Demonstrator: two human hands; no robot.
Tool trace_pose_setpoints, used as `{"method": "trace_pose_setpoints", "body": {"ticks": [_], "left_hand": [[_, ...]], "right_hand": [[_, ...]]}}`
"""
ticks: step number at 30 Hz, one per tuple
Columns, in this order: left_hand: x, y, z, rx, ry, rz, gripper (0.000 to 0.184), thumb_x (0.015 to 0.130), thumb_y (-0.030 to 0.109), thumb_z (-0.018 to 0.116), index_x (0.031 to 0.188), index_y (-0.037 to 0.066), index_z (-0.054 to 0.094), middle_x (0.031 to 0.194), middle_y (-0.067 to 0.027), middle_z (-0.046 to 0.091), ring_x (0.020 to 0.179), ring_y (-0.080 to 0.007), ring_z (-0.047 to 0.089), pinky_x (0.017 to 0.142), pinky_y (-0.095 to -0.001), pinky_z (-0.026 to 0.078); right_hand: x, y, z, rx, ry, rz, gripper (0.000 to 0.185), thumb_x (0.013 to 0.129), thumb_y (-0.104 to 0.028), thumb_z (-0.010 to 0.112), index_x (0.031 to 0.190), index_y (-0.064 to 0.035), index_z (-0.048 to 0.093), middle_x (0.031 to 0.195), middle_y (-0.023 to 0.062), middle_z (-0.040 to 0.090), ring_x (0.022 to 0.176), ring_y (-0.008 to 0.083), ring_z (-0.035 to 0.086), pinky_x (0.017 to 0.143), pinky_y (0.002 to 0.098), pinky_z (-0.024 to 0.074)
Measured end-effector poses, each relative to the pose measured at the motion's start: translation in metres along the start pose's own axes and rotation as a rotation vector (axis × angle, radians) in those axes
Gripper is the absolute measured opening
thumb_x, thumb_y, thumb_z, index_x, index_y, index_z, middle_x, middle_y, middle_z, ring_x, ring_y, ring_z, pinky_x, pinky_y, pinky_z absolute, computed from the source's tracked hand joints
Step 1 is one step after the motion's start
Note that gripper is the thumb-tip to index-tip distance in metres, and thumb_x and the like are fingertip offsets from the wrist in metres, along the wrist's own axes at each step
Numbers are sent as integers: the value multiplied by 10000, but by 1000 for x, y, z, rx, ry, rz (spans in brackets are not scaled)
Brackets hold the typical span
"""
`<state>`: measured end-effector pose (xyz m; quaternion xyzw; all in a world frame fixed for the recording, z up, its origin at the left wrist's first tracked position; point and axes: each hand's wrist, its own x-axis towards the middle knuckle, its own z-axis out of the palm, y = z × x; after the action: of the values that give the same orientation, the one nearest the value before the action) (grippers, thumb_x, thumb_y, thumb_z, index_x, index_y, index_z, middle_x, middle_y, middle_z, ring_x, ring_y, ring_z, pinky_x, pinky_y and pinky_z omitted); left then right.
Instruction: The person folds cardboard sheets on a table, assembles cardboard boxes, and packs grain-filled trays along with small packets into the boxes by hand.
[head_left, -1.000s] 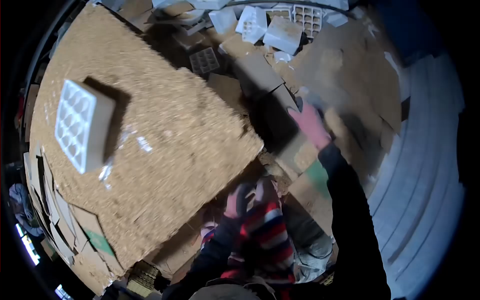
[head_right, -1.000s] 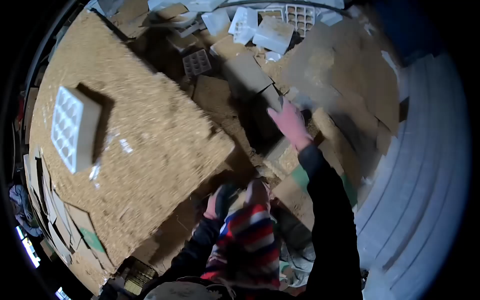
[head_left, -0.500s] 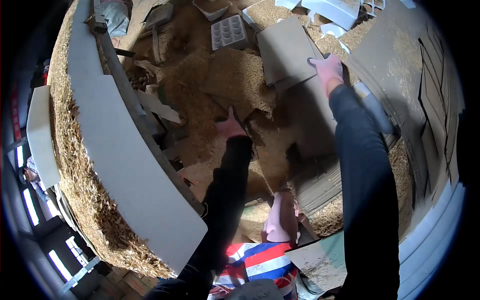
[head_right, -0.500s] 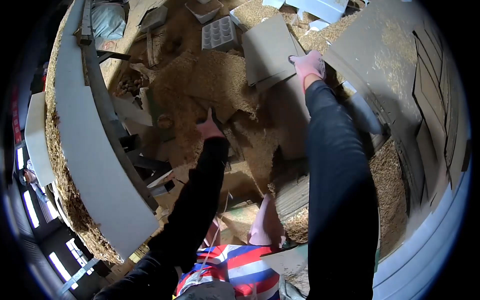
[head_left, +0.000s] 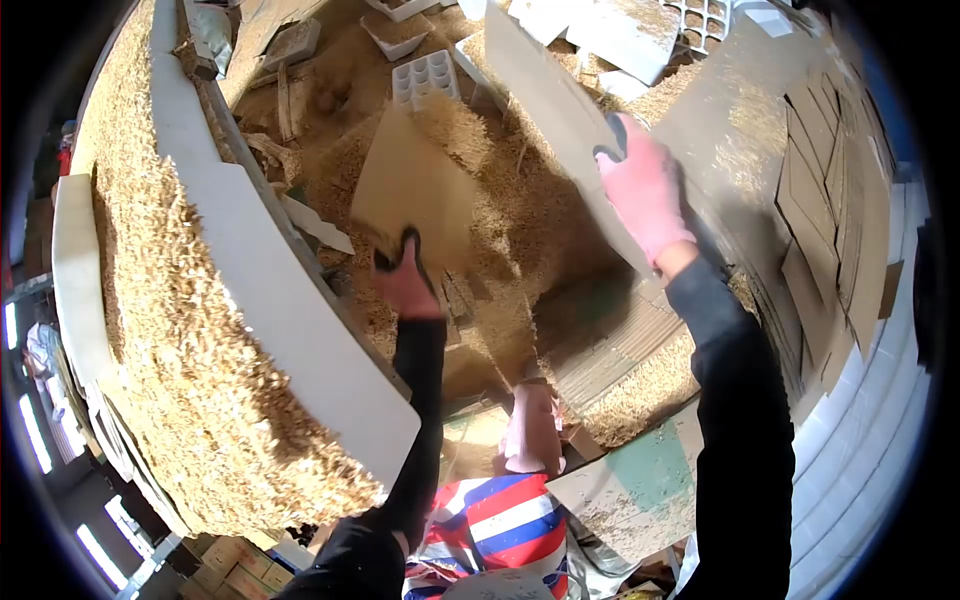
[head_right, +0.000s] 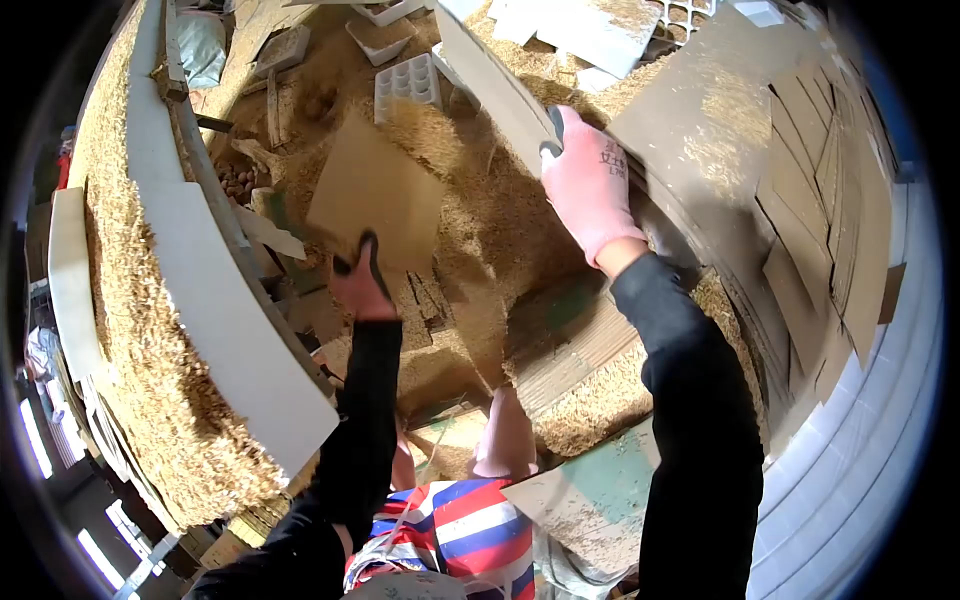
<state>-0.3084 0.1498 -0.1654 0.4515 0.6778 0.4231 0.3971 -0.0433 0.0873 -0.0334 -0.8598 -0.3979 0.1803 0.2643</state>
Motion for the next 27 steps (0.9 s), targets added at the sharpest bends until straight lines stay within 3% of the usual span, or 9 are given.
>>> {"method": "trace_pose_setpoints", "body": {"ticks": [5,8,10,12,16,19,20,23,27], "left_hand": [[-100,-2,-79,293,-131,103,467,803,114,641,1193,-70,463,1183,-124,534,1016,-197,527,871,-314,428],[-127,56,-93,20,-311,-63,475,869,183,553,1255,-46,398,1248,-123,478,1073,-199,485,920,-325,392],[-129,31,-127,-511,-715,-473,498,931,309,402,1310,-8,343,1288,-113,437,1131,-203,440,971,-341,342],[-133,93,-150,-201,-1043,-631,531,928,349,368,1353,39,302,1323,-104,397,1177,-209,410,993,-338,320],[-131,150,-149,-950,-1226,-1013,547,927,382,355,1372,71,293,1350,-90,368,1238,-220,356,1049,-327,240],[-107,99,-129,-187,-1253,-596,411,934,358,413,1185,42,486,1165,-94,538,1049,-168,510,917,-309,392],[-120,113,-123,-329,-866,-747,399,862,190,574,1151,-72,491,1099,-96,584,879,-157,581,768,-307,480],[-124,118,-95,167,-594,89,400,786,182,684,1003,-123,545,993,-169,616,824,-210,592,720,-324,497],[-101,91,-102,300,-769,428,403,811,179,656,1094,-75,524,1067,-204,589,886,-261,587,822,-313,462]], "right_hand": [[-68,-57,-36,21,56,-70,254,758,-101,548,991,-4,515,756,208,594,703,377,590,635,446,471],[-142,-89,-22,150,6,10,175,707,-82,529,866,-32,475,714,187,564,663,374,572,597,466,456],[-179,-121,-25,349,-116,226,342,676,-56,562,1012,-18,510,848,193,585,791,369,584,699,437,460],[-211,-140,-11,441,29,209,405,671,-51,567,1065,25,510,995,210,573,961,365,537,812,414,429],[-269,-150,19,825,157,332,612,692,-39,533,1278,31,372,1172,208,502,1151,310,454,973,343,342],[-288,-131,35,1609,11,505,497,722,-32,543,1205,44,451,1114,143,575,1045,196,544,933,284,398],[-299,-129,43,1789,192,568,450,745,-21,557,1184,35,477,1075,118,592,993,167,562,895,279,428],[-354,-118,39,1971,605,751,379,803,4,574,1175,19,501,1022,113,615,879,194,612,803,328,497],[-446,-41,54,2365,918,1005,320,849,-414,544,867,-100,486,791,52,528,832,221,567,753,366,475]]}}
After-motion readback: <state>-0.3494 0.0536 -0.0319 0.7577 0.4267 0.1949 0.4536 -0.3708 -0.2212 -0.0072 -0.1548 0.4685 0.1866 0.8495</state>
